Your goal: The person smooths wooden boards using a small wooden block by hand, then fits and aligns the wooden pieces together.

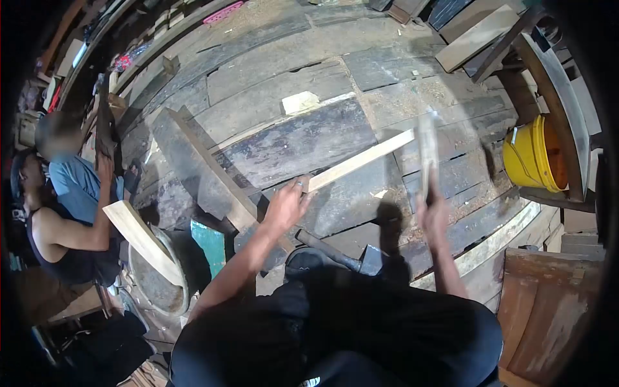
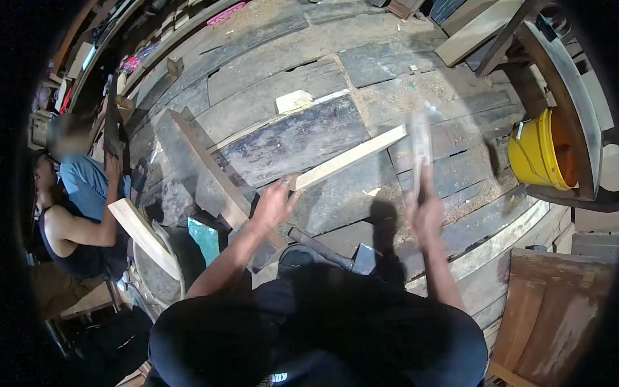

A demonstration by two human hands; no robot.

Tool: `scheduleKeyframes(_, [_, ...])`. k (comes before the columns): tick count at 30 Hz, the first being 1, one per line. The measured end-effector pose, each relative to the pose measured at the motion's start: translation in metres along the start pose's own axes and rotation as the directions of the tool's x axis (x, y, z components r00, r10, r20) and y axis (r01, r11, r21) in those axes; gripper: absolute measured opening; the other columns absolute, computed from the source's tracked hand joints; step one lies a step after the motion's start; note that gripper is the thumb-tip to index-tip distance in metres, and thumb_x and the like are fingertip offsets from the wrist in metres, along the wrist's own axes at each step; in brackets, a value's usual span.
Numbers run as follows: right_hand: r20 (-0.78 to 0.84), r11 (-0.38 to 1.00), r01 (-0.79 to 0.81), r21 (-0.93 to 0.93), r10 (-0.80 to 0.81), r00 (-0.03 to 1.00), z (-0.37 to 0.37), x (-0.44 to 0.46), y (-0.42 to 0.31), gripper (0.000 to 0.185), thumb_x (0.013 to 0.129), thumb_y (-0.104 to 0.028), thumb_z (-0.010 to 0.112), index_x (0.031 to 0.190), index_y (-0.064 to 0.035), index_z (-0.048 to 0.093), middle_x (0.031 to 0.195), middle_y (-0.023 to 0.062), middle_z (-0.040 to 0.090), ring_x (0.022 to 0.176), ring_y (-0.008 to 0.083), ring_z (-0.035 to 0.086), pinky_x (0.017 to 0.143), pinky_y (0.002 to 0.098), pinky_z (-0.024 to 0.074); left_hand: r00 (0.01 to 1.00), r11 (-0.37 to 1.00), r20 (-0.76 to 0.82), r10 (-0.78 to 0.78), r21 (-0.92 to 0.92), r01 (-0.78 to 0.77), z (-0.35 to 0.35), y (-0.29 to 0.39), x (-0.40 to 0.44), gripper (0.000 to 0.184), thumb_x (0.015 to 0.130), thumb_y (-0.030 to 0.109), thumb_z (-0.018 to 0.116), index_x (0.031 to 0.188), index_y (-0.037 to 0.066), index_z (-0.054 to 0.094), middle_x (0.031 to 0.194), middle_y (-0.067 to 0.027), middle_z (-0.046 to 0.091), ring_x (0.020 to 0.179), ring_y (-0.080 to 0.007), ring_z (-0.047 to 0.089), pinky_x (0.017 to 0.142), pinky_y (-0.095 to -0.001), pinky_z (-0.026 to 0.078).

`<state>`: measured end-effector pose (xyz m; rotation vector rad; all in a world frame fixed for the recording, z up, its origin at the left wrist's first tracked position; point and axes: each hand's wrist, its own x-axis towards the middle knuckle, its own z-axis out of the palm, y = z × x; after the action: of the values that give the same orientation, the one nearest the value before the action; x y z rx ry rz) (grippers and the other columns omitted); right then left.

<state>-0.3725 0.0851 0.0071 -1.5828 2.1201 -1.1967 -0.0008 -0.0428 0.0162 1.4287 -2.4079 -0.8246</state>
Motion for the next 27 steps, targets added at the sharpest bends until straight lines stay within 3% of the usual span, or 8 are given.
scheduleKeyframes(1, [0.187, 0.944, -0.319, -0.082, 0.329, 0.925, 0.007, -0.021, -0.011, 0.072, 0.095, -0.021, 0.071, 0.162, -0.0109, 0.047, 0.120, 0.0314, 0.072, 0.090, 0.0500, 0.073, 0.080, 0.0500, 0.0595, 0.996, 0.998, 0.065, -0.056, 0.019, 0.055, -0.008, 0.006, 0.001, 0.046, 0.102, 0.027, 0.069, 0.140, 0.002, 0.061, 0.121, -0.0289, 0.071, 0.110, -0.0469, 0.070, 0.094, -0.0527, 0.058])
scheduleKeyframes(4, [0.445, 0.969, 0.169, -0.179, -0.074, 0.893, 0.023, -0.068, -0.072, 0.070, 0.095, -0.029, 0.072, 0.161, -0.0322, 0.049, 0.113, 0.0303, 0.065, 0.080, 0.0486, 0.070, 0.073, 0.0556, 0.0588, 0.998, 0.999, 0.045, -0.035, -0.024, 0.037, -0.003, 0.002, 0.002, 0.046, 0.103, 0.029, 0.069, 0.138, 0.002, 0.062, 0.116, -0.0287, 0.073, 0.106, -0.0471, 0.071, 0.091, -0.0524, 0.059])
scheduleKeyframes(6, [0.596, 0.945, 0.173, -0.277, 0.027, 0.803, 0.015, -0.062, -0.117, 0.073, 0.093, -0.031, 0.076, 0.160, -0.0408, 0.048, 0.112, 0.0283, 0.066, 0.078, 0.0483, 0.071, 0.070, 0.0561, 0.0588, 0.999, 0.999, -0.007, 0.032, 0.018, -0.032, 0.004, -0.007, 0.000, 0.047, 0.103, 0.031, 0.069, 0.137, 0.000, 0.063, 0.113, -0.0289, 0.073, 0.103, -0.0469, 0.072, 0.089, -0.0520, 0.060])
scheduleKeyframes(16, [0.192, 0.950, -0.142, -0.279, 0.201, 0.961, 0.000, -0.001, -0.056, 0.072, 0.097, -0.018, 0.068, 0.164, -0.0177, 0.044, 0.107, 0.0330, 0.071, 0.087, 0.0505, 0.072, 0.078, 0.0522, 0.0575, 0.985, 0.986, 0.114, -0.127, -0.095, 0.138, -0.014, 0.007, 0.000, 0.051, 0.098, 0.044, 0.077, 0.126, 0.002, 0.074, 0.091, -0.0317, 0.073, 0.092, -0.0455, 0.075, 0.083, -0.0502, 0.059])
scheduleKeyframes(19, [0.426, 0.968, 0.213, -0.132, -0.139, 0.894, 0.023, -0.047, -0.073, 0.081, 0.095, -0.027, 0.073, 0.167, -0.0320, 0.037, 0.110, 0.0319, 0.067, 0.079, 0.0515, 0.071, 0.070, 0.0549, 0.0603, 0.999, 0.992, -0.023, -0.022, -0.124, 0.019, -0.002, -0.005, -0.005, 0.052, 0.096, 0.043, 0.079, 0.128, 0.001, 0.074, 0.091, -0.0320, 0.072, 0.090, -0.0450, 0.075, 0.080, -0.0502, 0.059])
scheduleKeyframes(23, [0.734, 0.894, 0.286, -0.344, 0.066, 0.676, 0.012, -0.059, -0.121, 0.079, 0.091, -0.033, 0.077, 0.162, -0.0417, 0.044, 0.104, 0.0247, 0.063, 0.070, 0.0435, 0.070, 0.068, 0.0499, 0.0613, 0.989, 0.993, 0.134, -0.069, -0.085, 0.081, -0.004, -0.010, -0.004, 0.053, 0.096, 0.044, 0.077, 0.130, 0.003, 0.072, 0.100, -0.0284, 0.075, 0.093, -0.0452, 0.074, 0.083, -0.0522, 0.059])
scheduleKeyframes(25, [0.550, 0.895, 0.339, -0.290, -0.134, 0.824, 0.001, -0.042, -0.082, 0.076, 0.093, -0.033, 0.076, 0.163, -0.0318, 0.046, 0.109, 0.0236, 0.066, 0.071, 0.0433, 0.071, 0.067, 0.0505, 0.0604, 0.991, 0.988, 0.117, -0.065, -0.133, 0.081, -0.012, -0.002, -0.006, 0.055, 0.096, 0.046, 0.077, 0.135, 0.007, 0.072, 0.102, -0.0274, 0.075, 0.095, -0.0446, 0.074, 0.085, -0.0503, 0.060])
scheduleKeyframes(27, [0.399, 0.913, 0.013, -0.408, 0.165, 0.902, -0.010, -0.008, -0.062, 0.075, 0.096, -0.024, 0.073, 0.165, -0.0288, 0.043, 0.101, 0.0312, 0.069, 0.088, 0.0512, 0.071, 0.075, 0.0561, 0.0580, 0.991, 0.989, 0.116, -0.064, -0.126, 0.078, -0.009, -0.005, -0.005, 0.056, 0.096, 0.047, 0.076, 0.136, 0.008, 0.072, 0.102, -0.0267, 0.075, 0.095, -0.0441, 0.074, 0.085, -0.0500, 0.060])
